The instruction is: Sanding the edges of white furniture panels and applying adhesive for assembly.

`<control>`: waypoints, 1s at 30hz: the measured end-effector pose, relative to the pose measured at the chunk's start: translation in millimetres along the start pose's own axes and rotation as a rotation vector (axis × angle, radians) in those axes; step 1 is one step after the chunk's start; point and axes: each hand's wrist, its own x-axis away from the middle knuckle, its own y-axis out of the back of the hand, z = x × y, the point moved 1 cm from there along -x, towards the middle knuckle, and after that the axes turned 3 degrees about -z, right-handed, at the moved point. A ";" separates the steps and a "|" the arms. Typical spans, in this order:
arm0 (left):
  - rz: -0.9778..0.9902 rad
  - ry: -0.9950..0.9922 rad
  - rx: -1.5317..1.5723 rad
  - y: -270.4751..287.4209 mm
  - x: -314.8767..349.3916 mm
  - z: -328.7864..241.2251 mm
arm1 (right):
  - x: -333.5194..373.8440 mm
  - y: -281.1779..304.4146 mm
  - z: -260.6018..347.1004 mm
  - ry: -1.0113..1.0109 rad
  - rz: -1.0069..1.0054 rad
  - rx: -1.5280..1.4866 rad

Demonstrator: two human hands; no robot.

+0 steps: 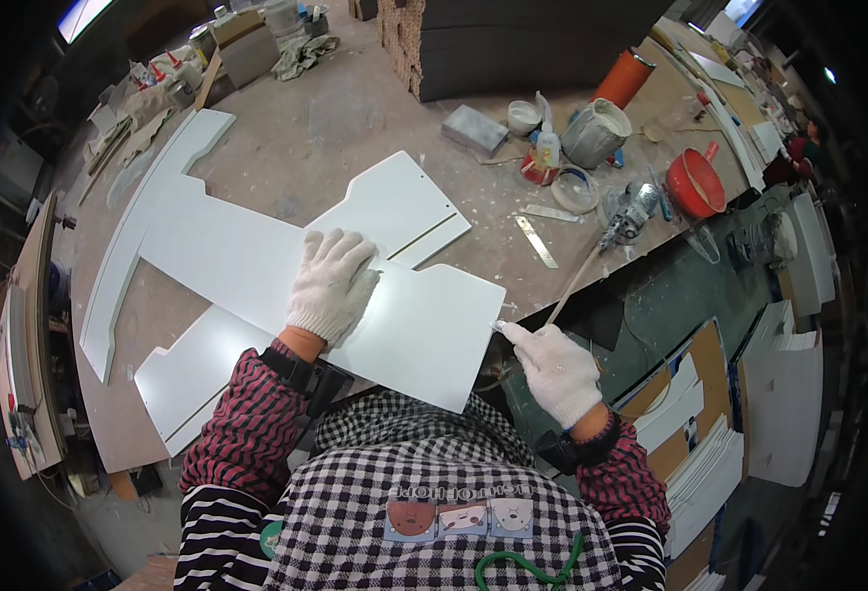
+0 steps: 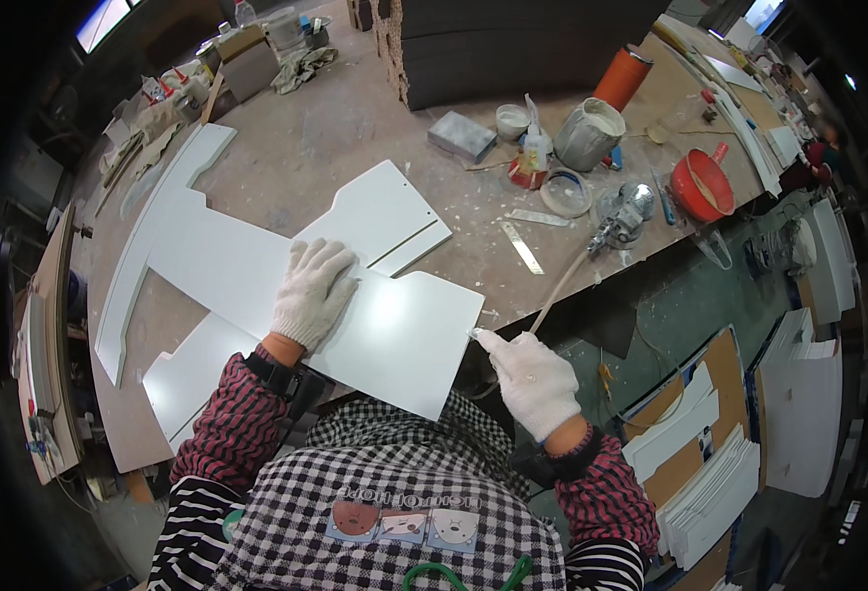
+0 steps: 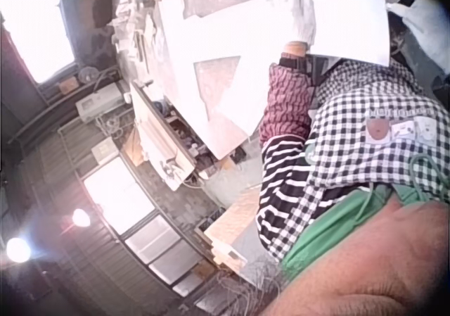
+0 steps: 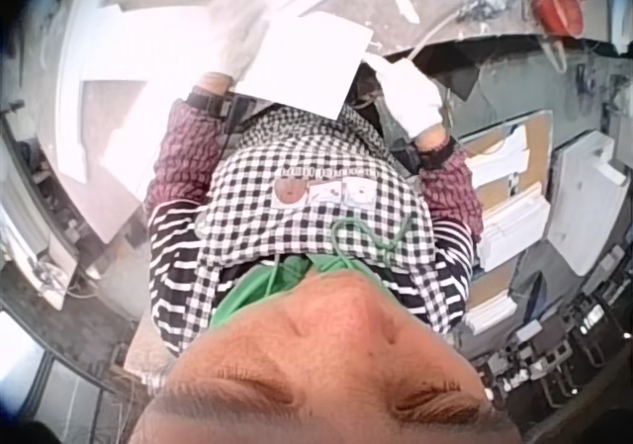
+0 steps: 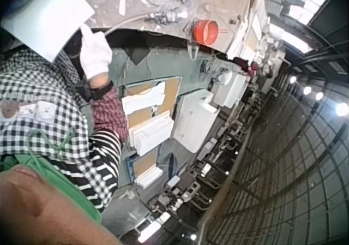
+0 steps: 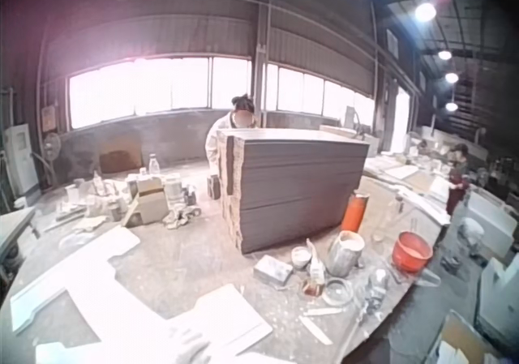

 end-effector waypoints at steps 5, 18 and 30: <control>0.008 0.010 0.013 1.8 0.3 -3.2 | -14.8 -4.5 -18.4 0.018 -0.224 -0.216; 0.015 0.027 0.028 2.8 -2.0 -4.7 | -24.6 -31.4 -33.7 -0.028 -0.268 -0.170; 0.016 0.030 0.025 1.2 -0.6 -4.0 | -21.4 -47.8 -30.9 0.018 -0.363 -0.331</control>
